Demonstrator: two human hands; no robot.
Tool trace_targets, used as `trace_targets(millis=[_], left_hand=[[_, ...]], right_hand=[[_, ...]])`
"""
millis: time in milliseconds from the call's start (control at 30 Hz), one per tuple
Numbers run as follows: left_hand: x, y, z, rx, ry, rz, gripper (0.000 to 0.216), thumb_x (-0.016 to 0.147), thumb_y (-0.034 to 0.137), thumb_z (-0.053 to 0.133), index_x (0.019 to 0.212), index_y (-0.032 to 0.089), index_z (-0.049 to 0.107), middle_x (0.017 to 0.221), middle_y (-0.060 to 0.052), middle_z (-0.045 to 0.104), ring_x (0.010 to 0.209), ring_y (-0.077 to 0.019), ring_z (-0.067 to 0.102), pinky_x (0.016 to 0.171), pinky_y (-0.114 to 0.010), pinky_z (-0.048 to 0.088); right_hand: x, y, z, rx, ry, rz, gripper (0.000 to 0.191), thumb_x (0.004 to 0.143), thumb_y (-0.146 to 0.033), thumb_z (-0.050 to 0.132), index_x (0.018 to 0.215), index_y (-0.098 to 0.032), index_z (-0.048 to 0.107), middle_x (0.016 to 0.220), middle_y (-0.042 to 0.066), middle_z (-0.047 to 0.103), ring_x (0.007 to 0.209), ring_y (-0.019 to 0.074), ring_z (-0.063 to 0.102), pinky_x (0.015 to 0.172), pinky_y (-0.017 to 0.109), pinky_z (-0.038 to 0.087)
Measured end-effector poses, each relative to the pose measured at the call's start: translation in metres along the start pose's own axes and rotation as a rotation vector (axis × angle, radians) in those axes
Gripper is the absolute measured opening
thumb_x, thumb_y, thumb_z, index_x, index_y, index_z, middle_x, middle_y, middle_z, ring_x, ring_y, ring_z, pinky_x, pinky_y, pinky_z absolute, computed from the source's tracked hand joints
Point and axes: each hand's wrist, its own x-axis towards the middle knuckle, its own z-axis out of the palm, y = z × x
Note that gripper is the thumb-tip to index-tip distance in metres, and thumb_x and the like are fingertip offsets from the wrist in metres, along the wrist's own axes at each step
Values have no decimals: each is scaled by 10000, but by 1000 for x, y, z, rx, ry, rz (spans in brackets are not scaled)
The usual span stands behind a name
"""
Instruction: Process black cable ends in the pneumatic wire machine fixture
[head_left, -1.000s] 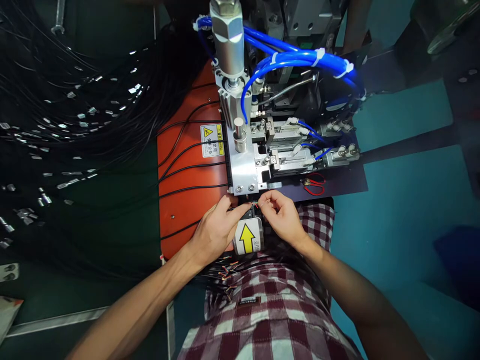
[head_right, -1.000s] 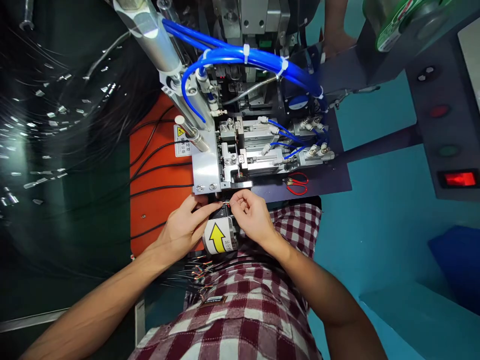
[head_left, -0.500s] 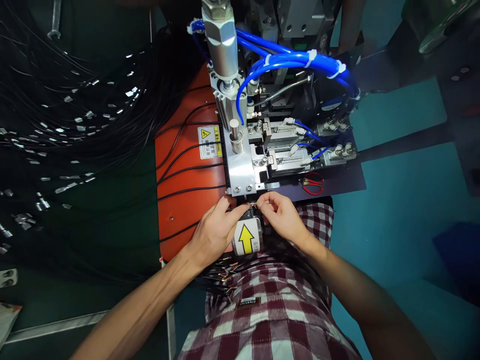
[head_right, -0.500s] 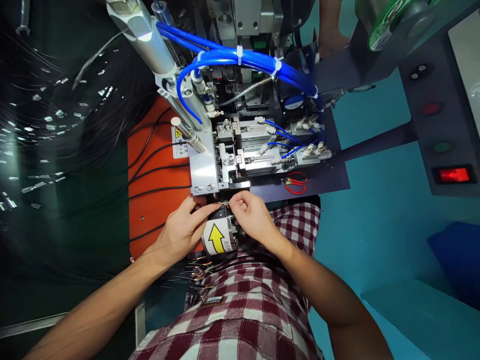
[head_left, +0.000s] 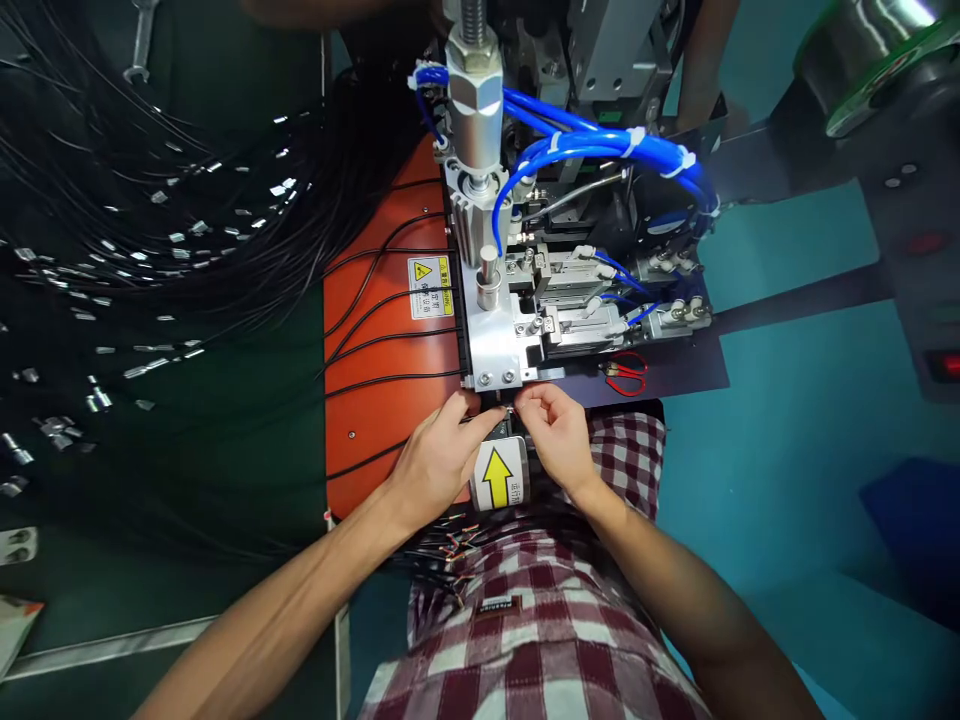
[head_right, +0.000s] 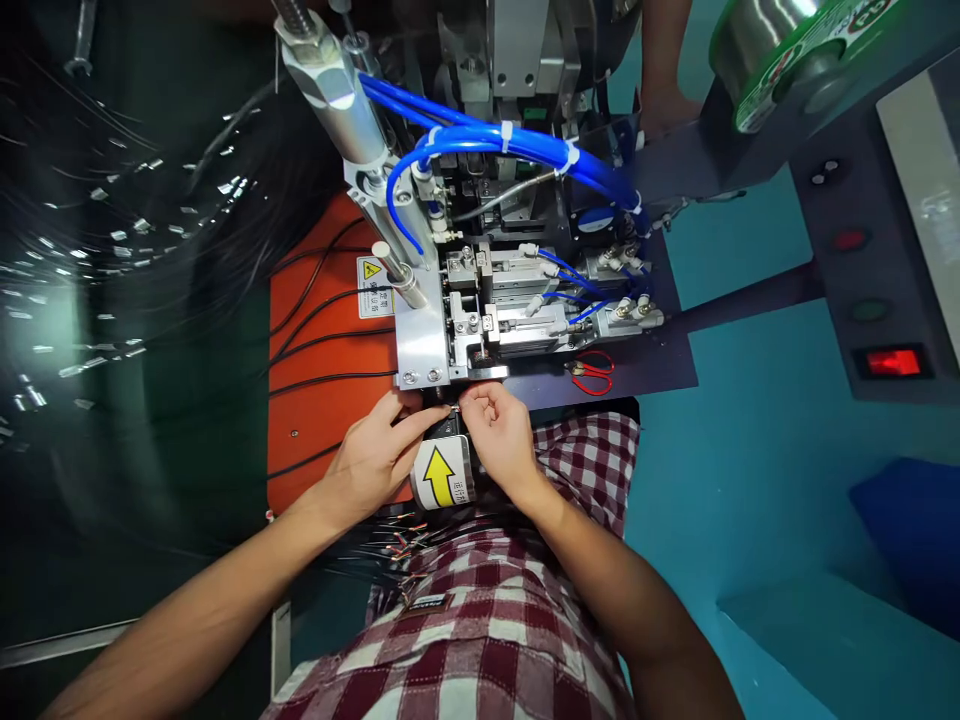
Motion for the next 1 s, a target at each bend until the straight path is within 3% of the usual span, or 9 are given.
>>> trace_targets(millis=[167, 1000], left_hand=[[0, 0, 0, -2, -11, -2, 324, 908, 130, 430, 1188, 175, 588, 971, -82, 527, 845, -171, 574, 711, -281, 542], [-1, 1, 0, -38, -4, -26, 353, 890, 95, 444, 1201, 183, 586, 1010, -92, 546, 929, -189, 595, 775, -300, 543]], right_hand=[[-5, 6, -6, -207, -21, -144, 129, 898, -289, 505, 830, -194, 559, 695, -13, 521, 583, 119, 453, 568, 245, 390], [-2, 1, -15, -260, -19, -164, 149, 922, -285, 474, 828, -191, 542, 728, -3, 523, 617, 126, 458, 593, 248, 389]])
